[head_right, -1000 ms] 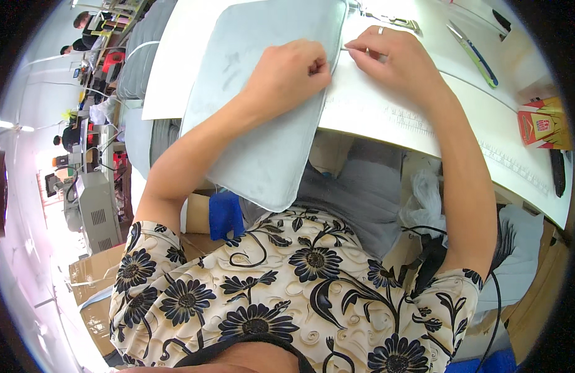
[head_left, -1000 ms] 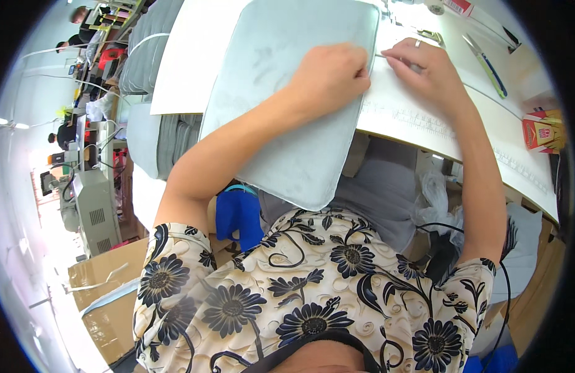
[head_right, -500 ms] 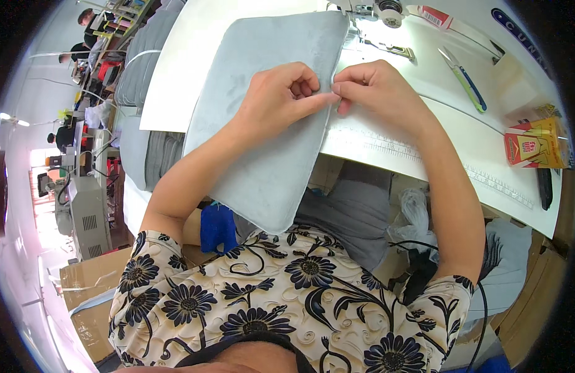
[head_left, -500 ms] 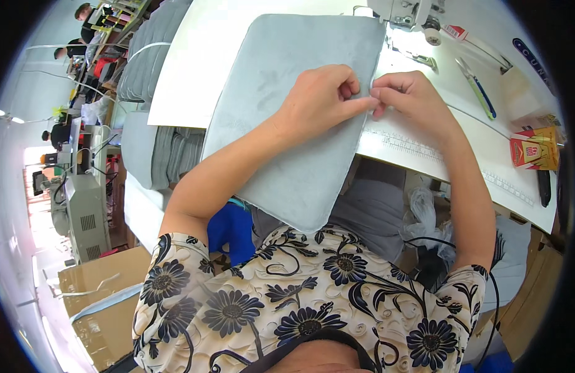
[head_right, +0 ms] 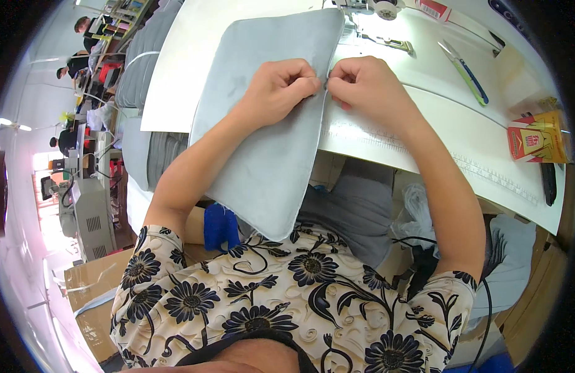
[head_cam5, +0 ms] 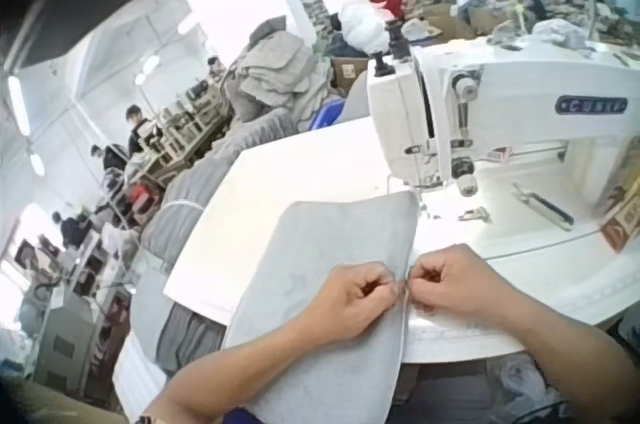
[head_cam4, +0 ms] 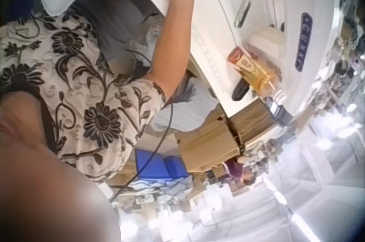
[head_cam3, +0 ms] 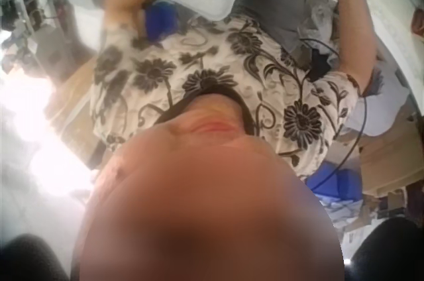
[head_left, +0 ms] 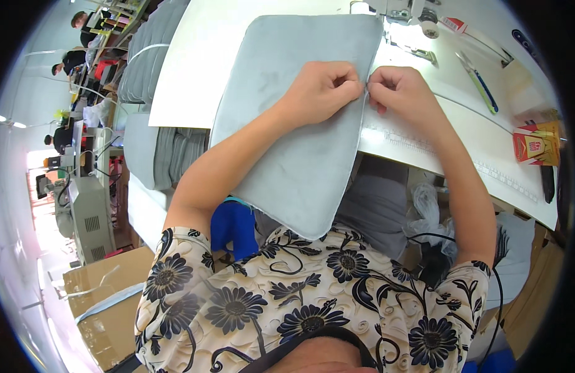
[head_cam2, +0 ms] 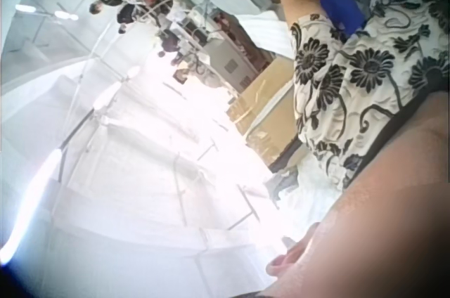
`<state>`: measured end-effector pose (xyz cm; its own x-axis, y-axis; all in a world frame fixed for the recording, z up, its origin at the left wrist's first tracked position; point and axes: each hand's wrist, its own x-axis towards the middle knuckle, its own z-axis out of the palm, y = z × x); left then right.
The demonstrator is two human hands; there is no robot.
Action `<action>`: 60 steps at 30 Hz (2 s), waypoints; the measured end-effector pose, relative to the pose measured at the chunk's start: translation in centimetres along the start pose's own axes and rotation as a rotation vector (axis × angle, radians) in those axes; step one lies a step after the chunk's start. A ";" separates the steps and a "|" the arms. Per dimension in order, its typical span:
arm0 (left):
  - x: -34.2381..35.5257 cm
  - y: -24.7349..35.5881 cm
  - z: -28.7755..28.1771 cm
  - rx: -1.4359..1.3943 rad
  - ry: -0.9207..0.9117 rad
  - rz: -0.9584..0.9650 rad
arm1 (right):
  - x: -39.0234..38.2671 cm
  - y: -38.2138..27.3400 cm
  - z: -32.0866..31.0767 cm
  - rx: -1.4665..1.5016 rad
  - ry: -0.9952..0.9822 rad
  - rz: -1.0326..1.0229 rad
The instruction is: Sewing fabric covers or sleeves using an industrial sewing machine.
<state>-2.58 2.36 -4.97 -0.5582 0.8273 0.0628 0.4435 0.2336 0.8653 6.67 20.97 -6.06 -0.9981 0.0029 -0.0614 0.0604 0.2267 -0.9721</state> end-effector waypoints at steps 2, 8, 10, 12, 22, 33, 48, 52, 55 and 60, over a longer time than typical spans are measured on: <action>0.0 -0.2 0.1 -0.053 0.002 -0.026 | 0.0 0.1 0.1 -0.039 0.036 0.004; -0.2 -0.4 -0.3 -0.197 0.000 0.017 | -0.2 -0.8 0.3 -0.190 0.107 0.044; -0.2 -0.1 -0.1 -0.196 0.011 -0.055 | -0.2 -0.2 -0.1 0.002 0.032 0.020; 0.1 -0.5 0.0 -0.180 -0.003 -0.008 | -0.4 -0.6 -0.1 -0.029 0.034 0.024; 0.8 1.7 -0.6 0.404 -0.160 0.110 | -0.9 -0.8 -0.9 0.039 -0.084 0.028; 0.6 -0.4 0.3 0.049 -0.101 0.140 | -1.0 -0.3 1.1 -0.462 0.185 -0.183; 1.2 0.1 0.1 0.576 0.088 0.383 | -1.2 0.1 -0.7 -0.483 0.339 -0.105; 2.1 -2.1 0.3 0.717 0.154 0.585 | -1.1 1.4 -1.9 -0.636 0.407 -0.363; 2.5 -2.5 0.3 0.682 0.088 0.527 | -1.4 1.6 -2.1 -0.768 0.264 -0.370; 3.6 -3.3 0.1 0.649 0.122 0.534 | -1.1 1.7 -2.0 -0.947 0.178 -0.513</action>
<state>-5.91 4.62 -7.64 -0.2144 0.8576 0.4674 0.9627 0.1048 0.2493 7.89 23.33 -7.17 -0.8940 -0.1825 0.4092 -0.3203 0.8988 -0.2991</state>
